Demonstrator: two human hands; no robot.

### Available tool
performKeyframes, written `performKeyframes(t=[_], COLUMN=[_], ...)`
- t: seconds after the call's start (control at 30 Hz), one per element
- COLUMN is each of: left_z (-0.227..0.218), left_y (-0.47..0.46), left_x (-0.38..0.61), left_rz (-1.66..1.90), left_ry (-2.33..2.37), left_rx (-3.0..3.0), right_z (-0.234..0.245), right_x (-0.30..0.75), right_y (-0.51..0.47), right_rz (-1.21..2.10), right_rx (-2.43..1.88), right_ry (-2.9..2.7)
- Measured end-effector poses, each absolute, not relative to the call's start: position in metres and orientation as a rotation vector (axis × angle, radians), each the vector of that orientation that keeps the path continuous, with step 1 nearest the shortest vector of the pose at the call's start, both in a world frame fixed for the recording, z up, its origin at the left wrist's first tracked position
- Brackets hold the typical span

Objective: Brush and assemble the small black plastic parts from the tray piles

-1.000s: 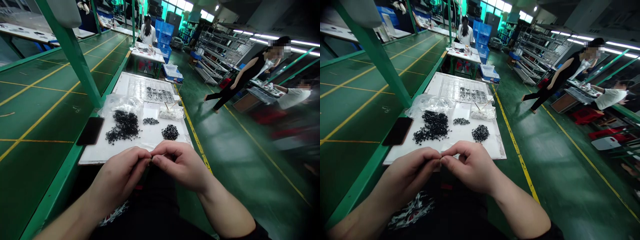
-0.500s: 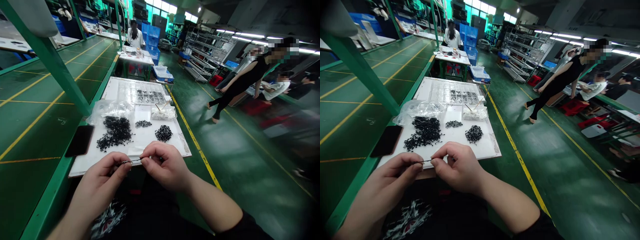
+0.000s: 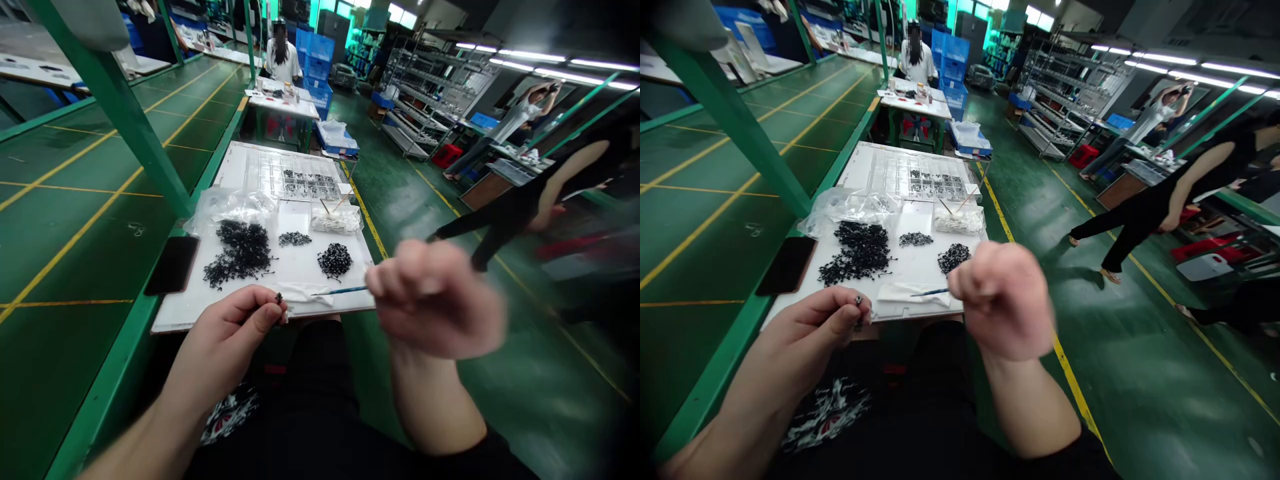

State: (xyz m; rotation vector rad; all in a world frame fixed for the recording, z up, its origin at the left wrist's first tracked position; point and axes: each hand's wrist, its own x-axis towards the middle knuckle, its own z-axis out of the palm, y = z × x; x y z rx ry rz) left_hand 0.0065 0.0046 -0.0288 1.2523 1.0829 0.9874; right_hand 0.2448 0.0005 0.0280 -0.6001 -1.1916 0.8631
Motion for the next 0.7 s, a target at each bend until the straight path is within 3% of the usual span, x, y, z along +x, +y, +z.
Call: performKeyframes(t=[0.17, 0.5, 0.7], left_z=[-0.025, -0.021, -0.021], left_y=[0.001, -0.002, -0.003], left_x=[0.006, 0.007, 0.006], left_rz=[0.942, 0.971, 0.984], left_ry=[1.068, 1.030, 1.002], left_rx=[1.370, 1.494, 1.517], right_z=[0.048, 0.034, 0.030], right_x=[0.262, 0.252, 0.254], right_y=[-0.003, 0.007, 0.016], right_rz=[0.925, 0.884, 1.077], right_rx=[-0.338, -0.646, -0.251], right_ry=[-0.901, -0.856, -0.800])
